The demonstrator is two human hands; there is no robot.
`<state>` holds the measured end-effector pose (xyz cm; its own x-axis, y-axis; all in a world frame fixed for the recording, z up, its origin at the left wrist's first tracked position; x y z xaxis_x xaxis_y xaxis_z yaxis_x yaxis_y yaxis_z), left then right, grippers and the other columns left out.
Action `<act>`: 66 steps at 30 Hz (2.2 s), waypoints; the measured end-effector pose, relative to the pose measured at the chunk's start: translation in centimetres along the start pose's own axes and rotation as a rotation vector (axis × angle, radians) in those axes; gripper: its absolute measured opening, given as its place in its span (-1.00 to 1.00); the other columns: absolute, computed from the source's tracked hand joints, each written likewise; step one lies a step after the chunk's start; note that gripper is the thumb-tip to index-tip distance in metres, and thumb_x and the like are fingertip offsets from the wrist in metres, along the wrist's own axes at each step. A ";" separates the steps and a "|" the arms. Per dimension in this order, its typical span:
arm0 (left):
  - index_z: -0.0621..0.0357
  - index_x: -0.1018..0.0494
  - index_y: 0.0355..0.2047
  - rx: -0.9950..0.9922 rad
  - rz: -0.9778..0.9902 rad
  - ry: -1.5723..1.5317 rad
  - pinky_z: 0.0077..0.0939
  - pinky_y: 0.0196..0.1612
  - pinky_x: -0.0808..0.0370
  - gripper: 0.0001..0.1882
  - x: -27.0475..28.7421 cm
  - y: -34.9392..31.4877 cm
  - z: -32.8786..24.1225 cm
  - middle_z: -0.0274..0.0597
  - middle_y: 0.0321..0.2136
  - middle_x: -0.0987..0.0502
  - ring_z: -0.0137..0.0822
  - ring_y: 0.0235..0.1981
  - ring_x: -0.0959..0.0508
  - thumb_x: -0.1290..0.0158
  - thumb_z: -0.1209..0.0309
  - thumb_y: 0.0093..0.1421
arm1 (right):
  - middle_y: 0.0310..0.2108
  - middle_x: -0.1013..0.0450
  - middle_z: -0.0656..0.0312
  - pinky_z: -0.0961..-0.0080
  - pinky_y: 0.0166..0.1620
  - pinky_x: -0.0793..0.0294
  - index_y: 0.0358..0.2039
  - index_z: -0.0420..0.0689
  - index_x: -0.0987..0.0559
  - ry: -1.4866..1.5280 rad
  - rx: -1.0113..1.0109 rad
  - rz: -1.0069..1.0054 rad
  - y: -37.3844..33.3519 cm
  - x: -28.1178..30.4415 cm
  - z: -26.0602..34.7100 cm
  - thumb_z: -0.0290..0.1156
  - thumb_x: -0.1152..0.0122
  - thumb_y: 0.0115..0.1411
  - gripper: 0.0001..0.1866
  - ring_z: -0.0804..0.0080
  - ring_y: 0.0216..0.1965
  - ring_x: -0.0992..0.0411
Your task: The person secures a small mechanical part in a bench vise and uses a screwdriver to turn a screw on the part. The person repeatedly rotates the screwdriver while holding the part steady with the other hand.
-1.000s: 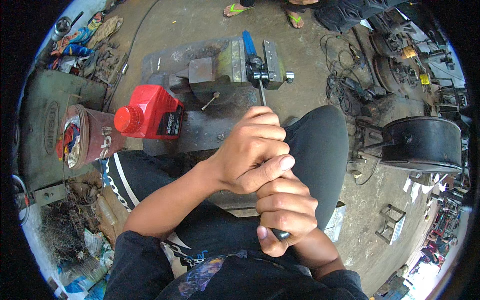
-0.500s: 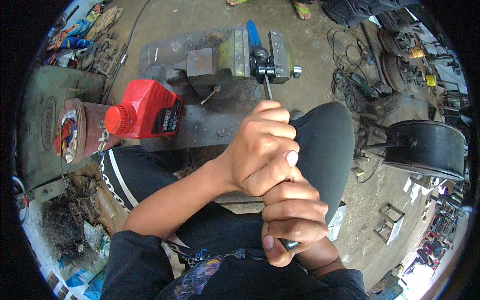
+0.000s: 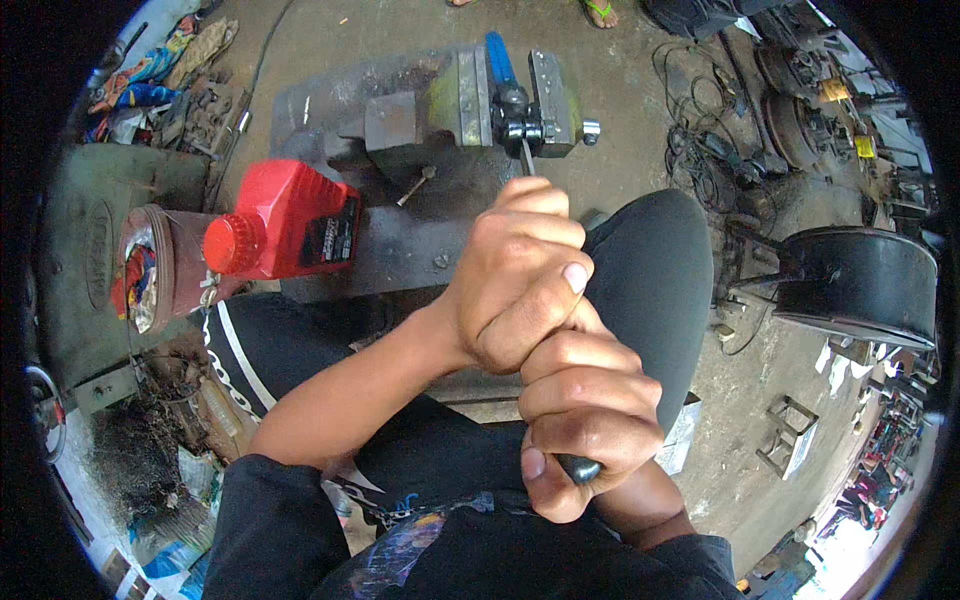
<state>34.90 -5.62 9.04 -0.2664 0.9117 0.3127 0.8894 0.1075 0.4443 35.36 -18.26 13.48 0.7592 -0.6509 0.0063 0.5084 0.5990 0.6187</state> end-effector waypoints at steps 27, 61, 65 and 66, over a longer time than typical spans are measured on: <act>0.14 -0.30 -0.74 -0.128 -0.010 -0.073 -0.20 -0.29 -0.23 -0.57 0.0 -1.1 0.0 -0.19 -0.71 -0.13 -0.14 -0.60 -0.19 0.13 0.14 0.16 | -0.70 -0.33 0.22 0.35 -0.53 -0.29 -0.74 -0.16 -0.40 -0.009 0.139 0.048 0.0 -0.6 0.1 -0.50 -0.22 -0.21 -0.85 0.32 -0.69 -0.31; 0.11 -0.24 -0.75 -0.116 -0.018 -0.085 -0.18 -0.24 -0.23 -0.58 0.4 -0.4 -0.1 -0.19 -0.70 -0.17 -0.14 -0.55 -0.24 0.13 0.16 0.16 | -0.66 -0.35 0.30 0.27 -0.44 -0.35 -0.68 -0.12 -0.43 -0.057 0.031 0.125 0.0 -0.7 0.3 -0.45 -0.27 -0.23 -0.84 0.35 -0.63 -0.33; 0.15 -0.20 -0.75 -0.193 -0.057 -0.071 -0.18 -0.27 -0.21 -0.53 0.0 -0.5 -0.6 -0.20 -0.70 -0.10 -0.16 -0.58 -0.18 0.21 0.13 0.22 | -0.68 -0.32 0.25 0.37 -0.54 -0.25 -0.77 -0.15 -0.36 -0.031 0.209 0.124 -0.3 -0.7 0.7 -0.41 -0.25 -0.31 -0.78 0.33 -0.67 -0.28; 0.15 -0.20 -0.75 -0.166 -0.082 -0.065 -0.18 -0.28 -0.21 -0.52 0.0 -0.6 -0.5 -0.20 -0.70 -0.10 -0.16 -0.58 -0.17 0.21 0.13 0.23 | -0.68 -0.32 0.24 0.36 -0.54 -0.24 -0.77 -0.15 -0.35 -0.056 0.126 0.091 -0.3 -0.7 0.6 -0.42 -0.26 -0.32 -0.78 0.32 -0.67 -0.28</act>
<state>34.22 -5.88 9.20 -0.3064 0.9268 0.2172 0.7907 0.1208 0.6001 34.40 -18.26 13.71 0.7739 -0.6240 0.1085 0.3812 0.5957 0.7070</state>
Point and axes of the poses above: each hand's wrist, its own y-axis towards the middle knuckle, its own x-axis out of the back of the hand, z = x × y, the point moved 3 cm from there along y, towards the middle knuckle
